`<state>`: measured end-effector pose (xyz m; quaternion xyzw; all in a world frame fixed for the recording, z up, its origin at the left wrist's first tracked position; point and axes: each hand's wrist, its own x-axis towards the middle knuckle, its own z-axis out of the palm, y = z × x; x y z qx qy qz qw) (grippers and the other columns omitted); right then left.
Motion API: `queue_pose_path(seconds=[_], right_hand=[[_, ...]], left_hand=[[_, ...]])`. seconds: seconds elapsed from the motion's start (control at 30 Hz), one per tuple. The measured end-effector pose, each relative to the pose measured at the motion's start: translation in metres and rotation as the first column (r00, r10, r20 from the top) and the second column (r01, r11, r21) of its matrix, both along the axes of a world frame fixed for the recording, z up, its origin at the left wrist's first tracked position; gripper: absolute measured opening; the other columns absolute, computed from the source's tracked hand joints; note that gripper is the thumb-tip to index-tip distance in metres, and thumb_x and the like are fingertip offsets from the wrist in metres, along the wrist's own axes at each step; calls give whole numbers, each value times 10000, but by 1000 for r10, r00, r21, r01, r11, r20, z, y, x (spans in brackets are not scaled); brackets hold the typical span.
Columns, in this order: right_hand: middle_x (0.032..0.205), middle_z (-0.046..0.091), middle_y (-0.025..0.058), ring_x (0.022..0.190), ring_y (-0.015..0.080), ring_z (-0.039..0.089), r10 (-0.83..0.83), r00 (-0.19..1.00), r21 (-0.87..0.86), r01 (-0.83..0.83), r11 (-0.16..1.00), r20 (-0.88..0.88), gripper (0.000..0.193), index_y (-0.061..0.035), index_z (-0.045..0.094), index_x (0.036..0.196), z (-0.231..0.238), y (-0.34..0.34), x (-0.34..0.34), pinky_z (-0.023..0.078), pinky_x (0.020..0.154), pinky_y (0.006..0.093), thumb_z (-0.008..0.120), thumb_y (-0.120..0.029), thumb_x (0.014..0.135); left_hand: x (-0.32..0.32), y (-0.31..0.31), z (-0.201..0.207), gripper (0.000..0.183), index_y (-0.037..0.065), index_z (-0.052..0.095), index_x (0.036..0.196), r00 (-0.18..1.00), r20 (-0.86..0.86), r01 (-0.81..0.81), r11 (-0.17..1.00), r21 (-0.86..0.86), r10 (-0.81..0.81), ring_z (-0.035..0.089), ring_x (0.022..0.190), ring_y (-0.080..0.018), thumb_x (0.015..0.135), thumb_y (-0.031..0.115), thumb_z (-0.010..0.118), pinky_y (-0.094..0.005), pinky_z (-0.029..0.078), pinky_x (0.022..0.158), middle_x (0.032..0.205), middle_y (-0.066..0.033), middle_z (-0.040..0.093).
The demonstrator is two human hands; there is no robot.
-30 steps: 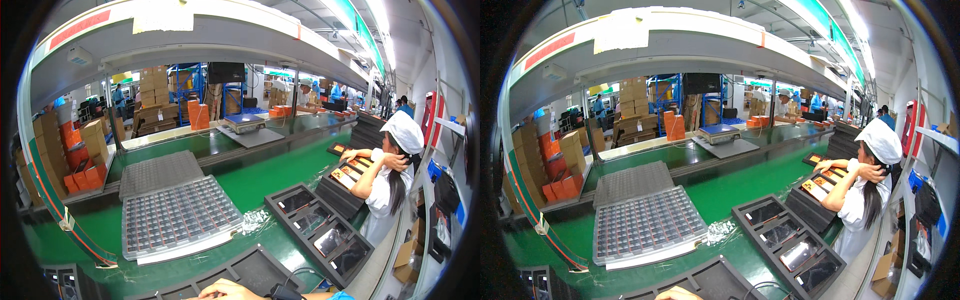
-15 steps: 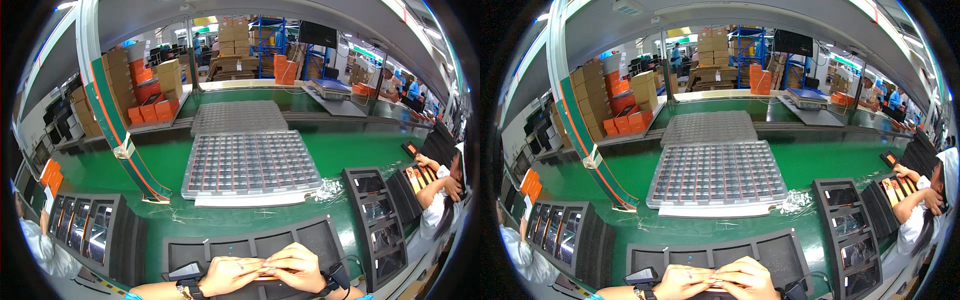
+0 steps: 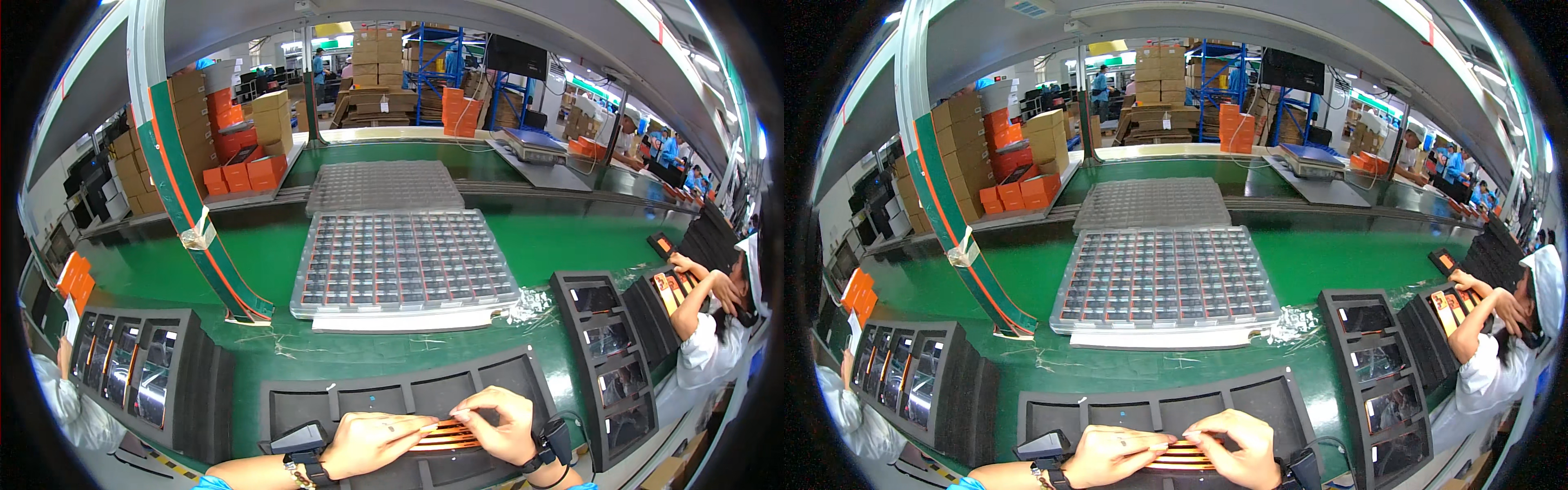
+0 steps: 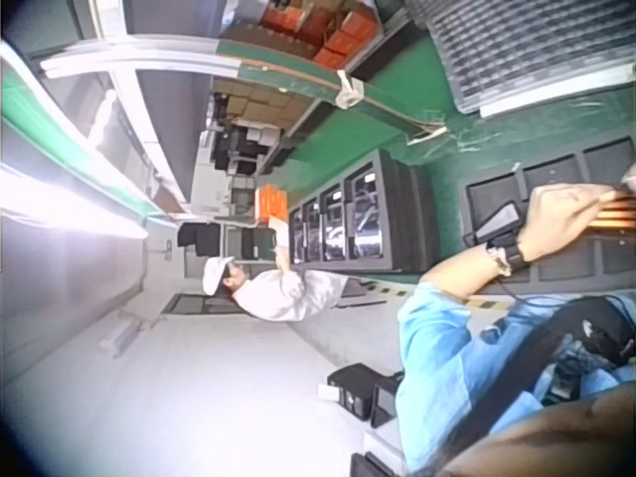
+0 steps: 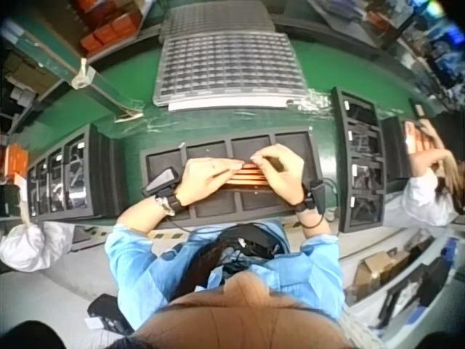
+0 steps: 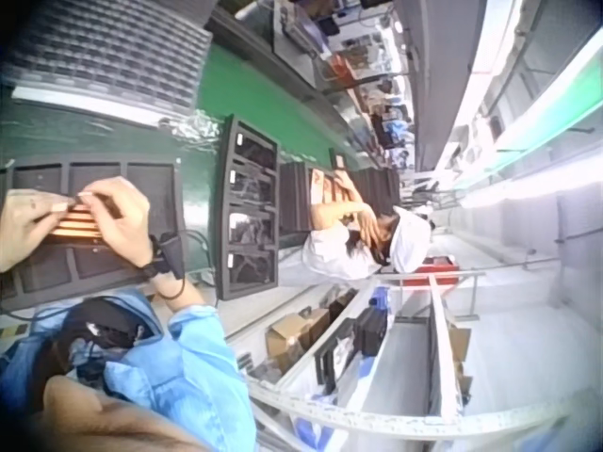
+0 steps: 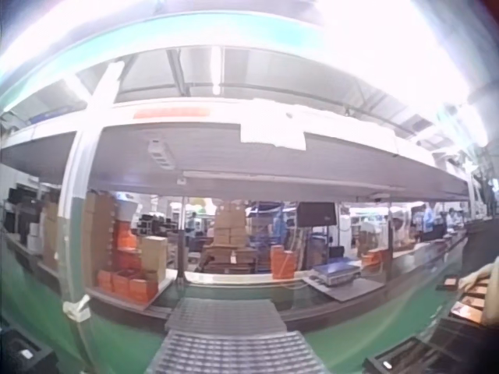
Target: Assembling mobile phones on a factory production line by placing components into frames.
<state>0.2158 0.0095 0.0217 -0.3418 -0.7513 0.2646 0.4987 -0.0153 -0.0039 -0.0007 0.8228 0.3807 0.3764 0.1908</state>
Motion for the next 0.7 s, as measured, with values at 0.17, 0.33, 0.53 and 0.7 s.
queue_pose_path(seconds=[0.17,0.33,0.53,0.7], right_hand=[[878,732,156,837,205,731,-116,967,-258,55,965,-226,213,11,625,1046,-15,-4,16,578,780,318,722,55,862],[859,738,130,790,211,729,-123,992,-66,125,990,38,143,5,654,941,-22,-12,29,573,732,306,738,55,837],[867,746,135,800,234,735,-48,998,39,47,998,48,172,-14,651,905,-26,-6,21,588,724,318,742,90,801],[865,751,126,794,222,733,8,998,59,-12,998,66,179,-21,663,904,-26,-5,25,589,702,311,737,100,794]], left_hand=[[1,2,2,209,159,757,1108,998,43,35,999,-10,-35,742,816,-176,933,240,674,-284,592,682,1026,6,758],[-1,2,7,215,148,749,1114,999,-5,44,998,-35,-45,742,841,-190,945,246,660,-287,591,691,1043,-8,754],[-4,1,3,219,142,736,1125,998,-47,33,996,-80,-37,741,848,-202,955,245,643,-297,589,707,1021,-39,755],[-4,2,4,217,142,736,1125,996,-66,61,997,-45,-64,735,895,-194,952,232,639,-299,590,731,1052,-32,750]])
